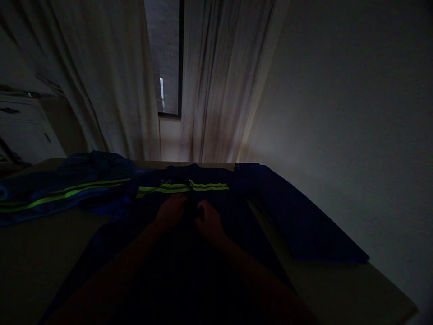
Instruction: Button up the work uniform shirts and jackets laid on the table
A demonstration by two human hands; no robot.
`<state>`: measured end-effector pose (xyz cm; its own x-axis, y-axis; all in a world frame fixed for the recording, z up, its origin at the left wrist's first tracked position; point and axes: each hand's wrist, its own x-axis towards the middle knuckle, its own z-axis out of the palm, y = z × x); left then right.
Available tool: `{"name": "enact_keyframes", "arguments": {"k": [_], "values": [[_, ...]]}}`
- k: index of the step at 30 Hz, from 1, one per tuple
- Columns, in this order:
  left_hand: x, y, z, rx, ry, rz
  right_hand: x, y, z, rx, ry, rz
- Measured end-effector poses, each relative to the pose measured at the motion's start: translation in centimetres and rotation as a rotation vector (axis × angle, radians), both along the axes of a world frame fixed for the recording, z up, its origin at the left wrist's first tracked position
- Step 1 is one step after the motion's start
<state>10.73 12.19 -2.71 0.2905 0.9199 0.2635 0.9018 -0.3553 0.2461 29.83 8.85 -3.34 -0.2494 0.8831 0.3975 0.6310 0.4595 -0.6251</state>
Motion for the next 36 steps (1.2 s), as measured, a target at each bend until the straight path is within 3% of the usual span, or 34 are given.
{"name": "enact_keyframes", "arguments": {"k": [5,9,16,21,25,31,36], "values": [[0.2,-2.4,-1.1,0.008,-0.043,-0.1,0.6,0.8,0.0,0.013,0.103,-0.014],[-0.1,-2.5,-1.3,-0.006,-0.179,-0.157,0.2,0.7,-0.1,0.012,0.033,0.025],[0.7,-1.0,-0.4,-0.218,-0.365,0.05,-0.4,-0.3,0.9,-0.018,-0.411,0.014],[2.4,-1.7,-0.9,-0.188,-0.395,0.172,-0.7,-0.9,1.9,0.004,-0.587,-0.042],[2.9,-2.4,-1.1,-0.151,-0.409,0.182,-0.8,-0.9,1.8,0.045,-0.591,-0.071],[2.6,-2.2,-1.5,-0.106,-0.416,0.167,-0.3,-0.2,1.3,0.059,-0.523,0.035],[2.1,-1.8,-1.8,-0.108,-0.446,0.009,0.3,0.5,0.9,-0.004,-0.31,-0.107]]}}
